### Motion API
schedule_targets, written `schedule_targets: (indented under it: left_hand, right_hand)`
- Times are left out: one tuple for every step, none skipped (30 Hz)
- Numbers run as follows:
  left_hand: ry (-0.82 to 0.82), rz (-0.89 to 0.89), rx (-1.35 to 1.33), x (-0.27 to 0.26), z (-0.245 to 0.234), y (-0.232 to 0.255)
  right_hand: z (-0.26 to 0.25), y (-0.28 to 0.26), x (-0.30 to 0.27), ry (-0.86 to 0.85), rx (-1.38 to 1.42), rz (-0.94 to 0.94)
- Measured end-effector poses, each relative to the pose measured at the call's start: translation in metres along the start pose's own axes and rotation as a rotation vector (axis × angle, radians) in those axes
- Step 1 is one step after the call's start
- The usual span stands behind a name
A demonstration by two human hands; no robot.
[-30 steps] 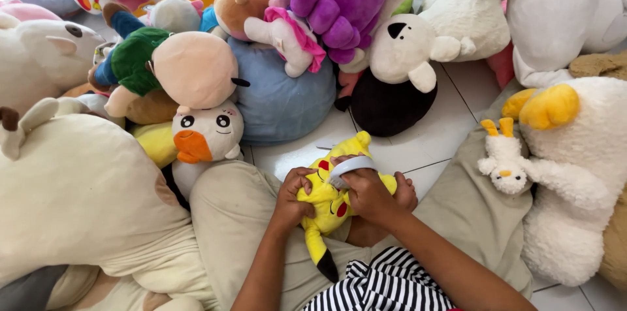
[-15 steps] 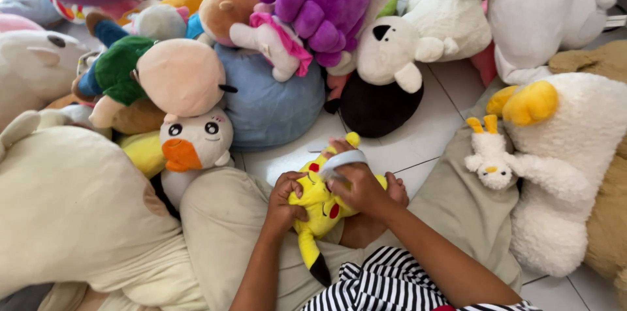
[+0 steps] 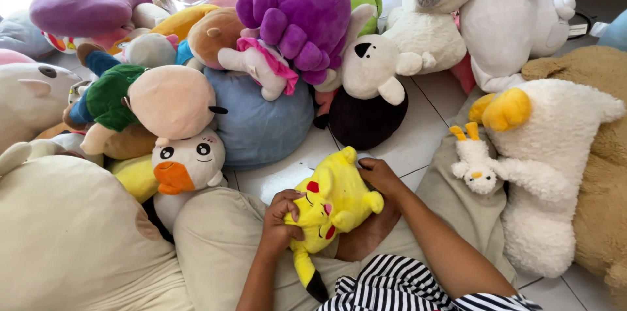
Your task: Cleaning a Pikachu plush toy using a lint roller while sitting on the floor surrounded by other plush toys.
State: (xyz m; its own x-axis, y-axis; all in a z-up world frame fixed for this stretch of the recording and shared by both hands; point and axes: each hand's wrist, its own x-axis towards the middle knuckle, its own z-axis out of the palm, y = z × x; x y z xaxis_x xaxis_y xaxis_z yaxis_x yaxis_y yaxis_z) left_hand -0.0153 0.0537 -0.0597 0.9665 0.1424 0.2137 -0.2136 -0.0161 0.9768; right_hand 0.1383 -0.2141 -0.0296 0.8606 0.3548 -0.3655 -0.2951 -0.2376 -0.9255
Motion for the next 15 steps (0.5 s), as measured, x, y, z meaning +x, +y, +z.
schedule_targets:
  left_hand:
    - [-0.027,0.117,0.049,0.002,0.007,0.016]
    - [-0.054,0.233,0.099,0.004,0.013,0.033]
    - [-0.051,0.229,0.097,0.008,0.015,0.042]
    - [-0.041,0.285,0.233,0.013,0.017,0.050]
    - [-0.027,0.340,0.370,0.017,0.018,0.059]
    - [-0.022,0.336,0.370,0.025,0.020,0.062]
    - [0.000,0.333,0.401,0.032,0.021,0.064]
    - [0.022,0.330,0.431,0.039,0.023,0.067]
    - [0.024,0.331,0.437,0.037,0.023,0.058]
    - [-0.050,0.184,0.608,0.036,0.024,0.050]
    - [-0.128,0.036,0.776,0.036,0.024,0.042]
    - [-0.128,0.039,0.782,0.037,0.026,0.045]
    - [-0.164,-0.023,0.840,0.037,0.029,0.048]
    - [-0.200,-0.084,0.898,0.037,0.032,0.051]
    - [-0.206,-0.088,0.900,0.041,0.033,0.052]
  right_hand:
    - [-0.005,-0.001,-0.002,0.012,0.040,-0.042]
    - [-0.009,-0.001,-0.004,0.024,0.080,-0.085]
    - [-0.014,-0.010,-0.011,0.022,0.078,-0.080]
    - [-0.018,-0.018,-0.017,0.056,0.073,-0.184]
    - [-0.023,-0.027,-0.023,0.088,0.068,-0.288]
    - [-0.020,-0.044,-0.034,0.083,0.066,-0.285]
    - [-0.016,-0.061,-0.046,0.140,-0.021,-0.406]
    - [-0.013,-0.078,-0.058,0.195,-0.108,-0.526]
    - [-0.008,-0.063,-0.049,0.191,-0.104,-0.529]
    - [-0.003,-0.047,-0.040,0.155,-0.204,-0.628]
    - [0.001,-0.032,-0.030,0.122,-0.303,-0.727]
    - [0.005,-0.014,-0.020,0.123,-0.298,-0.731]
    - [0.009,0.007,-0.012,0.125,-0.399,-0.823]
    - [0.013,0.028,-0.004,0.127,-0.501,-0.914]
    - [0.013,0.029,-0.002,0.130,-0.497,-0.909]
